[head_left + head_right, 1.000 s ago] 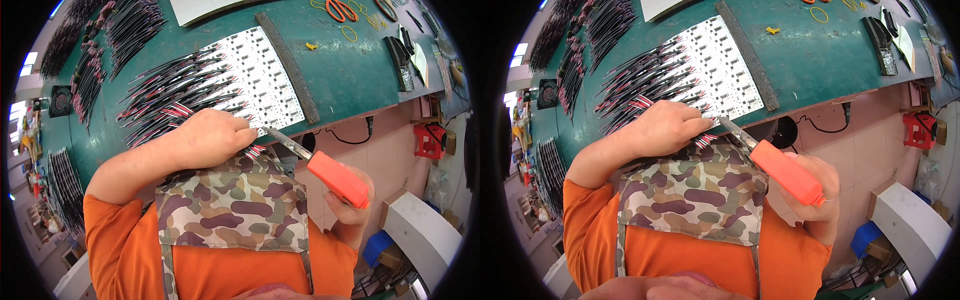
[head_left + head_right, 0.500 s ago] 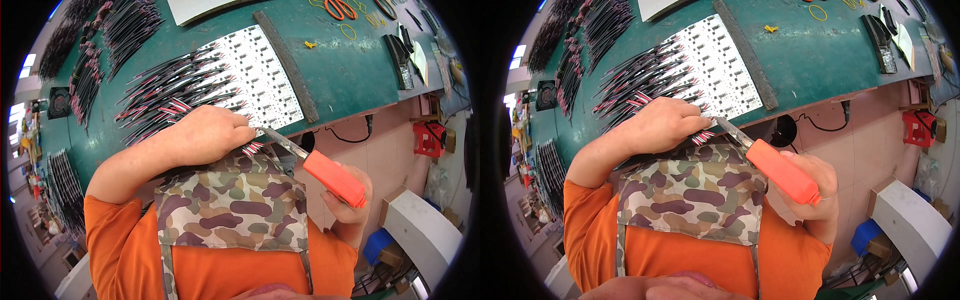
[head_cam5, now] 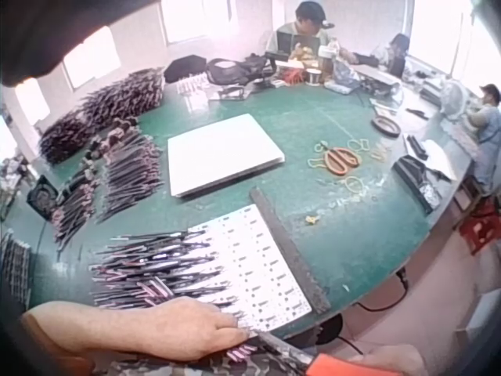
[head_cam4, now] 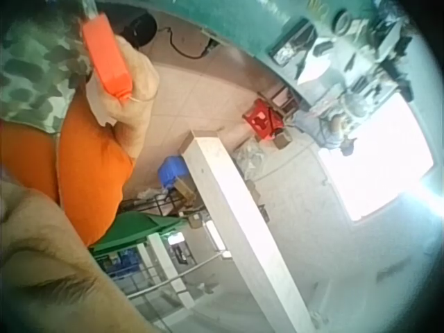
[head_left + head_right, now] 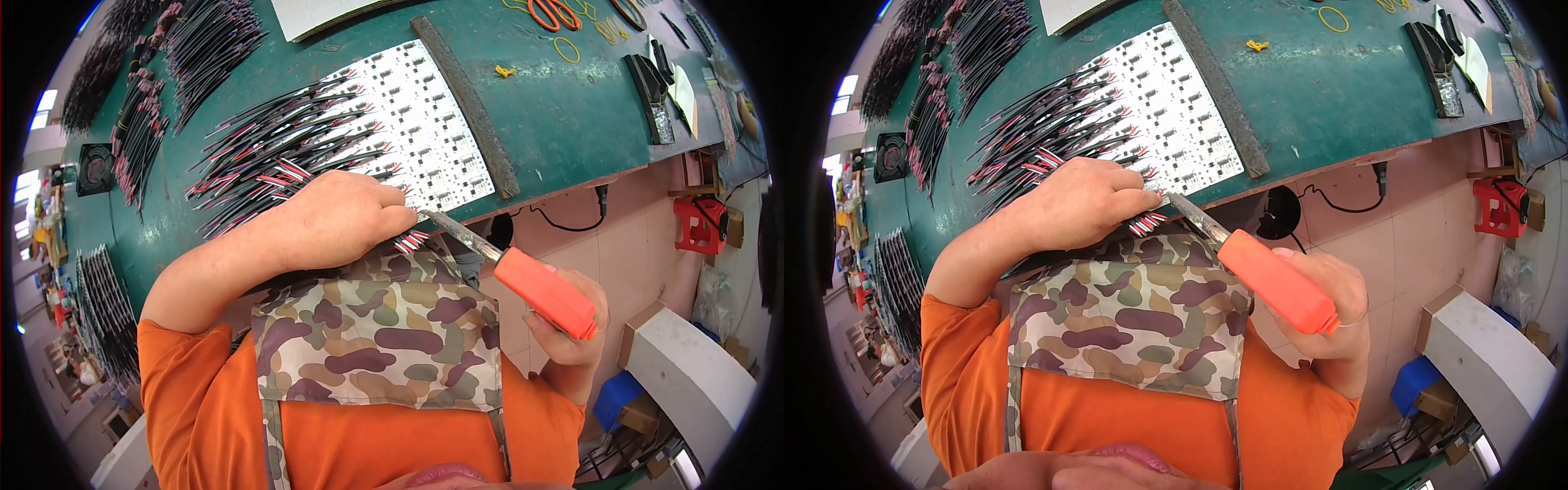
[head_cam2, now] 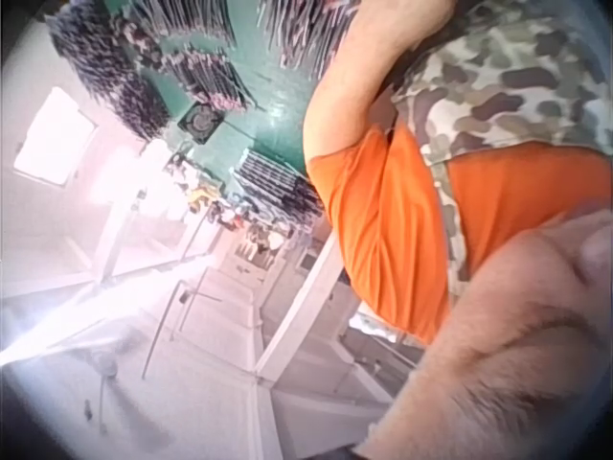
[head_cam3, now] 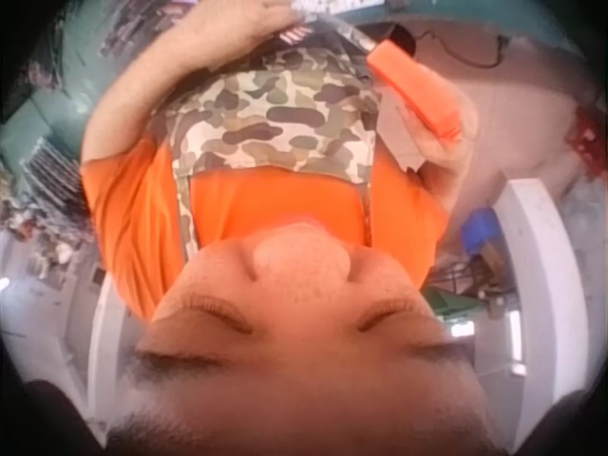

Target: The person solders individual wires from a wire bundle onto specific contact points on small electronic circuit boards using a soldering gun.

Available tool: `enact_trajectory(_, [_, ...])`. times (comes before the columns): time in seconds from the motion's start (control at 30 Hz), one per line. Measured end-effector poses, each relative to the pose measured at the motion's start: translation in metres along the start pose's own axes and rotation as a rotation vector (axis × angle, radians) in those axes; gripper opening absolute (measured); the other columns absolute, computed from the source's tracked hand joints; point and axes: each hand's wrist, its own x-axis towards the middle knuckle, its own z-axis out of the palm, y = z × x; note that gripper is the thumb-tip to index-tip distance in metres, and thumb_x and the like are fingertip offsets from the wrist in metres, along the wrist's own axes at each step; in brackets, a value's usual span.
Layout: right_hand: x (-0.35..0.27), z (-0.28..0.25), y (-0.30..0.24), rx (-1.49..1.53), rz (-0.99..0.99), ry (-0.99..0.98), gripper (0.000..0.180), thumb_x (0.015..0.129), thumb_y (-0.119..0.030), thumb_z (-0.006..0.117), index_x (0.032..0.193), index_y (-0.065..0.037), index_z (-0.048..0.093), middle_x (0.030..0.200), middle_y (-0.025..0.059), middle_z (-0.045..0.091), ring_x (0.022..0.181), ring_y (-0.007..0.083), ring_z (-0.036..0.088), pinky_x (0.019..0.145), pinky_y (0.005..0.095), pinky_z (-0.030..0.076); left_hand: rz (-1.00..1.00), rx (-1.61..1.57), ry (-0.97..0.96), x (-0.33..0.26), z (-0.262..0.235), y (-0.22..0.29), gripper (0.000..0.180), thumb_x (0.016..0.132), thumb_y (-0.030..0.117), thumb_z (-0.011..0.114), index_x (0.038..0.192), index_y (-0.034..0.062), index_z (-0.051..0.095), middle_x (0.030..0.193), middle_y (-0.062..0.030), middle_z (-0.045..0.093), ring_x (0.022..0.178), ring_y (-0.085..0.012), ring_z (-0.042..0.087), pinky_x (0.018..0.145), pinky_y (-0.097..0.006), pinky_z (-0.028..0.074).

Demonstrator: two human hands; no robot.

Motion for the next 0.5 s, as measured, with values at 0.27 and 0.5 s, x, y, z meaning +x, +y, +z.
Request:
enact_trajectory(0.27, [-0.007, -0.002, 0.003, 0.104, 0.048, 0.059, 0.041, 0.068, -0.007, 0.075, 0.106, 0.004, 0.064, 0.082, 0.0107, 0.067, 0.067, 0.0223, 0.063, 0.064, 0.0327, 0.049, -0.039, -0.041, -0.045, 0.001, -0.003, 0.002, 0.014, 0.082, 0.012, 0.055, 0.093, 0.0052, 0.061, 0.086, -0.0118, 0.061, 0.084, -0.0331, 0.065, 0.070, -0.043, 0.053])
enact_trajectory(0.5, [-0.001, 0.002, -0.003, 0.001, -0.010, 0.108, 0.035, 0.068, -0.005, 0.074, 0.101, 0.003, 0.064, 0.076, 0.0075, 0.062, 0.060, 0.0197, 0.056, 0.059, 0.0312, 0.045, -0.015, -0.008, -0.024, 0.001, -0.001, 0.000, 0.030, 0.078, 0.009, 0.061, 0.108, 0.0062, 0.066, 0.082, -0.0078, 0.061, 0.078, -0.0290, 0.064, 0.066, -0.040, 0.052])
